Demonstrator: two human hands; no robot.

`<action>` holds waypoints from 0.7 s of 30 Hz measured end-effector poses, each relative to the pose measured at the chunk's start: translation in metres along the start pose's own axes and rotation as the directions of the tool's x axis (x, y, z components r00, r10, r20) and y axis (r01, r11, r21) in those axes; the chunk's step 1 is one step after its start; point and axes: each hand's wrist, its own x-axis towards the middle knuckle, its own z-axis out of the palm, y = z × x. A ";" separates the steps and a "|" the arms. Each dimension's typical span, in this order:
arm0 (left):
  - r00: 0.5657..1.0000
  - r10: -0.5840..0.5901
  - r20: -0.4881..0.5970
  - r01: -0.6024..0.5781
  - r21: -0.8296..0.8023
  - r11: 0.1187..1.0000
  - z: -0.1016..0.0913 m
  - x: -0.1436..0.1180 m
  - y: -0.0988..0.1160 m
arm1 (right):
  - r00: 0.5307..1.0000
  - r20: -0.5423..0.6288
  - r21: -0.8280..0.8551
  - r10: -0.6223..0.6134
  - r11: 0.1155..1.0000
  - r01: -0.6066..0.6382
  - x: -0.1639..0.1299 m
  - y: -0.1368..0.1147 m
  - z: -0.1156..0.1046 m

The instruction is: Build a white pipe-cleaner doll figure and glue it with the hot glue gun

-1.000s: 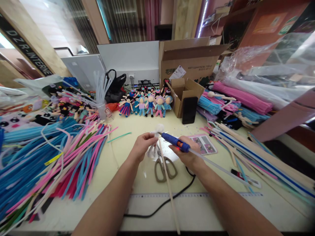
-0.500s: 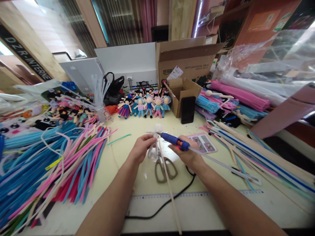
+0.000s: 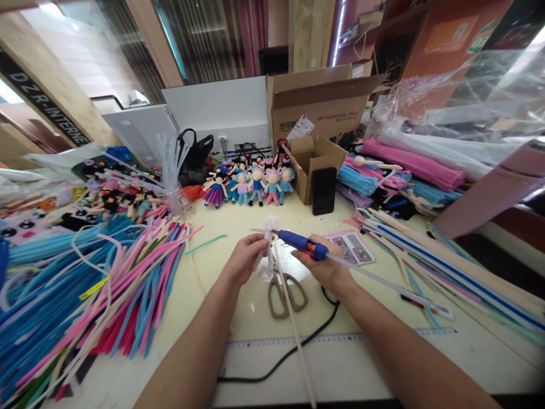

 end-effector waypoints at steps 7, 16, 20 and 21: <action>0.998 0.051 0.025 -0.051 0.020 0.998 0.000 -0.001 -0.001 | 1.000 0.021 0.028 0.021 0.999 -0.022 0.000 0.000 0.000; 0.984 0.175 0.012 -0.175 0.133 0.975 -0.005 0.004 -0.003 | 0.987 0.061 0.147 0.150 0.976 -0.157 0.000 0.011 0.007; 0.980 0.196 0.018 -0.196 0.156 0.968 -0.007 0.006 -0.005 | 0.967 0.125 0.251 0.224 0.935 -0.249 0.002 0.005 0.003; 0.981 0.193 0.017 -0.194 0.156 0.969 -0.007 0.006 -0.005 | 0.960 0.136 0.266 0.244 0.925 -0.272 0.002 0.002 0.001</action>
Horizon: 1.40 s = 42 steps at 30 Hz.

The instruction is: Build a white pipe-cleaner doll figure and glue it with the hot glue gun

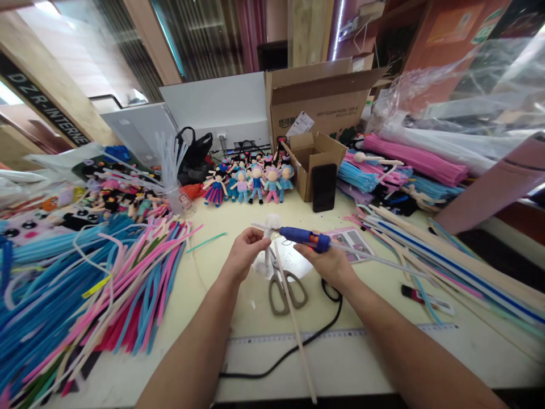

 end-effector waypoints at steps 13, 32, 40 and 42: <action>1.000 0.003 -0.012 -0.002 0.023 1.000 0.000 0.001 0.001 | 0.993 0.031 0.098 0.118 0.988 -0.121 0.000 -0.010 -0.007; 0.999 -0.018 -0.037 0.022 0.120 0.993 -0.012 0.004 0.006 | 0.963 0.263 0.192 0.058 0.975 -0.111 0.003 -0.004 -0.022; 0.994 -0.110 -0.022 0.110 0.003 0.994 -0.005 0.000 0.009 | 0.986 0.147 0.128 -0.074 0.990 0.055 0.000 0.000 -0.014; 0.994 -0.112 -0.012 0.112 0.001 0.994 -0.004 0.000 0.008 | 0.988 0.126 0.063 -0.087 0.995 0.080 0.000 0.000 -0.012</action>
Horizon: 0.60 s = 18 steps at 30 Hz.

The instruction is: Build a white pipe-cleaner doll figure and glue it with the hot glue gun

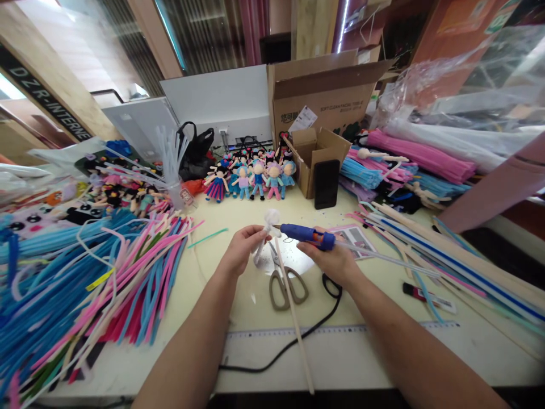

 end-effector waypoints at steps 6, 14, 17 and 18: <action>1.000 0.000 0.014 0.000 -0.002 1.000 0.000 0.001 -0.004 | 0.999 -0.042 -0.132 -0.025 0.991 0.020 -0.001 -0.004 0.001; 1.000 -0.011 0.016 0.011 -0.007 1.000 0.000 0.000 -0.003 | 0.997 -0.074 -0.160 -0.011 0.987 -0.001 -0.001 -0.003 0.003; 1.000 -0.016 0.024 0.016 -0.016 1.000 0.000 0.000 -0.003 | 0.997 -0.076 -0.168 -0.007 0.986 -0.006 -0.001 -0.002 0.003; 1.000 -0.021 0.022 0.021 -0.025 0.999 0.001 0.000 -0.003 | 0.997 -0.078 -0.168 -0.008 0.986 -0.006 -0.001 -0.001 0.003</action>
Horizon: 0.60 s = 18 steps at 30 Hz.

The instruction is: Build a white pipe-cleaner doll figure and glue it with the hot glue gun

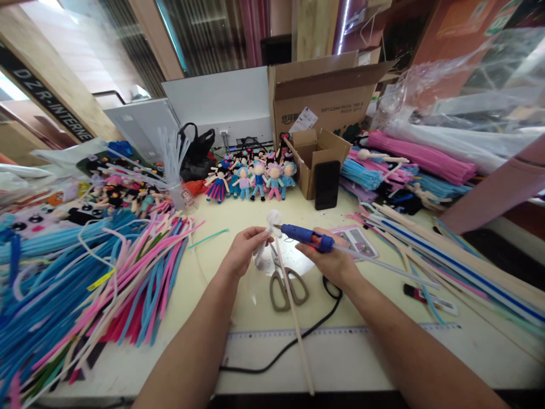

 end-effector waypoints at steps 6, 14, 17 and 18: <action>0.999 -0.046 -0.015 0.045 -0.066 0.997 0.003 -0.001 0.001 | 1.000 -0.016 -0.042 0.008 0.999 -0.008 0.000 -0.003 0.000; 0.997 -0.064 0.050 0.069 -0.096 0.993 0.006 -0.002 0.000 | 0.999 -0.047 -0.078 -0.018 0.997 0.014 0.000 -0.007 -0.001; 0.995 -0.076 0.061 0.083 -0.112 0.990 0.005 -0.002 -0.001 | 0.999 -0.041 -0.070 -0.020 0.997 0.017 0.000 -0.008 -0.002; 0.995 -0.083 0.062 0.090 -0.118 0.989 0.005 -0.001 -0.001 | 0.999 -0.037 -0.066 -0.021 0.998 0.018 0.000 -0.009 -0.003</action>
